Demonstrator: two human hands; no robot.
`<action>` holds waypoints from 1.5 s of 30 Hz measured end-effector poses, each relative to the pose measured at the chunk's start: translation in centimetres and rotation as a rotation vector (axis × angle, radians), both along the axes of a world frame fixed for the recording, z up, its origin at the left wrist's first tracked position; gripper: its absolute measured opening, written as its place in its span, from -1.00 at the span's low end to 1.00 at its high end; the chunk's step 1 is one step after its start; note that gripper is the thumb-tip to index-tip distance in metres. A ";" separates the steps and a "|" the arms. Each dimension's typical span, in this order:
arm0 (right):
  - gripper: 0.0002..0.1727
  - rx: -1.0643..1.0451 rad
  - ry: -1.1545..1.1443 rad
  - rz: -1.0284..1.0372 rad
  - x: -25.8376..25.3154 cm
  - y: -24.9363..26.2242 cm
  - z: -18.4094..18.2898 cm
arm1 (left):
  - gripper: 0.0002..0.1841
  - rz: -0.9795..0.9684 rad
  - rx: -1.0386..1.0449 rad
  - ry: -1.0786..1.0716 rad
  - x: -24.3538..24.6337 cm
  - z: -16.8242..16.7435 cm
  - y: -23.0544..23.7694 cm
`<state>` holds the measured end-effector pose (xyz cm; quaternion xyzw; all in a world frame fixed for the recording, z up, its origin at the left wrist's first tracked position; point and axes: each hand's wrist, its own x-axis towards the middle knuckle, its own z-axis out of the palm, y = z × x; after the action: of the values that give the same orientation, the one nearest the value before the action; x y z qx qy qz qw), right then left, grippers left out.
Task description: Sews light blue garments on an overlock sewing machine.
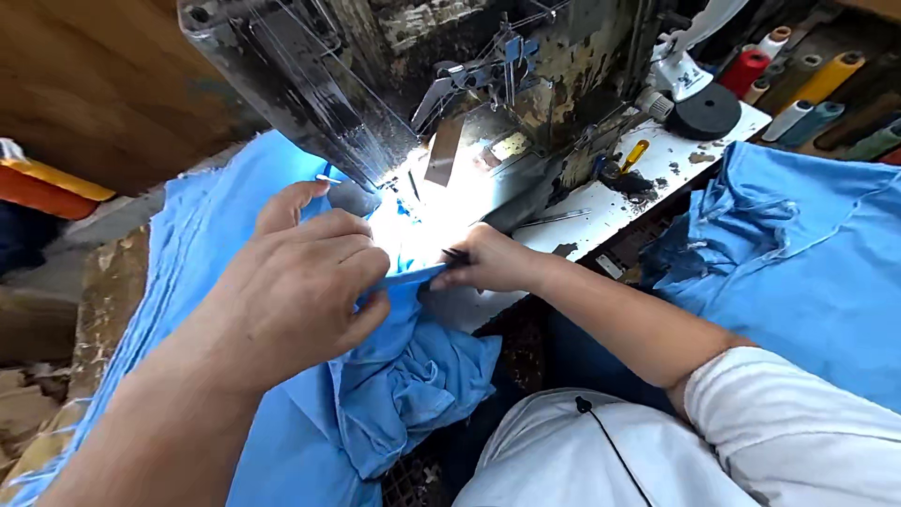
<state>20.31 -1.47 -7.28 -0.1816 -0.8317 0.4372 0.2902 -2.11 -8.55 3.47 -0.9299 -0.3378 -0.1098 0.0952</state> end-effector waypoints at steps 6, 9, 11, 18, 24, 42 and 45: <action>-0.81 -0.018 0.100 -0.109 -0.5 -0.1 -1.2 | -0.72 0.055 0.154 0.073 -1.5 0.7 2.5; -0.82 0.017 0.099 -0.115 -0.6 0.0 -1.1 | -0.70 0.066 0.155 0.077 -1.6 0.7 3.0; -0.86 0.024 0.125 -0.108 -0.5 0.1 -1.3 | -0.70 0.062 0.143 0.084 -1.3 0.7 2.8; -0.83 0.036 0.133 -0.120 -0.3 -0.3 -1.7 | -0.68 0.012 0.108 0.069 0.2 0.2 2.0; -0.84 0.060 0.171 -0.098 -0.2 -0.3 -2.4 | -0.68 -0.024 0.046 0.095 0.8 0.2 2.0; -0.87 0.123 0.166 -0.096 0.3 -0.4 -2.0 | -0.56 0.100 0.034 -0.106 2.6 -1.1 0.8; -0.87 0.242 0.172 -0.131 1.6 -1.4 -2.4 | -0.70 0.223 0.037 -0.114 2.7 -4.5 -0.2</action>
<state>21.94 -2.85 -9.70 -0.1612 -0.8366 0.3280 0.4080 0.60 -8.73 -1.04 -0.8769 -0.4420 -0.1574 0.1044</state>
